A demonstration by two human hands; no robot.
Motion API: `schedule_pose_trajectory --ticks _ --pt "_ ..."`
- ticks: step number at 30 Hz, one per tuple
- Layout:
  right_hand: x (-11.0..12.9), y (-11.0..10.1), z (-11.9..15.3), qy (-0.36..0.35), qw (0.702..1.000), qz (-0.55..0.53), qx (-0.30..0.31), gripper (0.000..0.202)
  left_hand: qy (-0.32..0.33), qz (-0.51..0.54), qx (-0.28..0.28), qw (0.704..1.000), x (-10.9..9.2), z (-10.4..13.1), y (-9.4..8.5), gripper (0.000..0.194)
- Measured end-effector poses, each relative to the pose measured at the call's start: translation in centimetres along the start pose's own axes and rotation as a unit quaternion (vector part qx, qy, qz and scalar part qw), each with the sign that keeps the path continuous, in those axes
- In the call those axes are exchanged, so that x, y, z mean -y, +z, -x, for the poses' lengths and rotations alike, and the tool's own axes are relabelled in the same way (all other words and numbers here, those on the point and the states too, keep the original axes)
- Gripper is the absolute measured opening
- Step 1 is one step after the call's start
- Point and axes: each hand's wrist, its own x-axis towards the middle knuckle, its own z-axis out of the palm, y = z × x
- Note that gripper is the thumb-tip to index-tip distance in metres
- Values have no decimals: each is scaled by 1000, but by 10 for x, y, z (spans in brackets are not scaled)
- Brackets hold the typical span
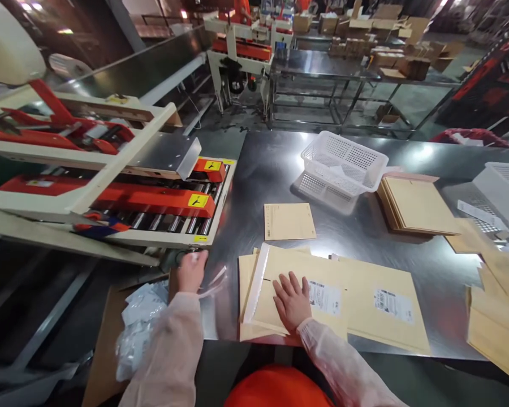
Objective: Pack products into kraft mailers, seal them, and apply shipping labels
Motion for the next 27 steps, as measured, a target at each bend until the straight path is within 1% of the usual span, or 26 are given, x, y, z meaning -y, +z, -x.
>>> schedule_pose_trajectory --ticks 1,2,3,4,5,6,8,10,12,14,15,16,17,18,19,20,22,24,25,26,27 --pt "0 0 1 -4 1000 -2 -1 44 18 -48 22 998 3 14 12 22" --pt "0 0 2 -1 1000 -3 -6 44 37 -92 56 993 6 31 28 26" --pt "0 0 2 10 1000 -3 -13 45 67 -173 123 975 10 48 44 26" --pt "-1 0 2 25 999 -4 -21 46 99 -234 179 951 14 65 61 21" --pt "-3 0 2 42 999 -4 -28 47 132 -274 217 928 16 80 75 16" --pt "-4 0 2 56 998 -5 -31 48 161 -303 248 906 18 91 87 14" --pt "-8 -1 3 66 997 -6 -26 47 205 -332 271 880 15 102 106 18" --pt "-10 0 5 57 998 -3 -15 46 224 -383 265 856 5 96 125 25" --pt "-11 0 6 51 999 0 -9 47 225 -435 236 839 -10 76 150 30" --pt "-9 0 6 53 999 -1 -6 47 225 -457 215 833 -23 54 179 34" --pt "-8 1 6 56 998 -2 -6 47 229 -457 213 833 -26 46 191 35" --pt "-7 1 6 61 998 -4 -7 47 237 -457 215 830 -25 42 200 36" --pt "-6 2 6 67 998 -6 -8 47 247 -456 218 827 -20 43 203 37" --pt "-5 3 6 73 997 -8 -10 48 258 -455 223 822 -11 49 200 38" --pt "-4 4 7 78 997 -10 -13 48 271 -454 230 817 1 60 190 39" --pt "-4 6 7 81 996 -12 -17 48 282 -454 241 810 16 76 174 39" --pt "-3 9 8 80 996 -16 -24 47 305 -452 270 794 48 115 132 39" --pt "-1 12 8 78 996 -25 -31 47 319 -445 309 778 72 149 90 30" --pt "1 13 6 81 995 -33 -36 47 320 -437 319 777 77 158 74 25" --pt "4 13 4 85 994 -45 -43 46 314 -430 313 786 77 159 65 23" --pt "6 13 1 87 993 -62 -54 46 306 -424 294 800 69 151 63 22"
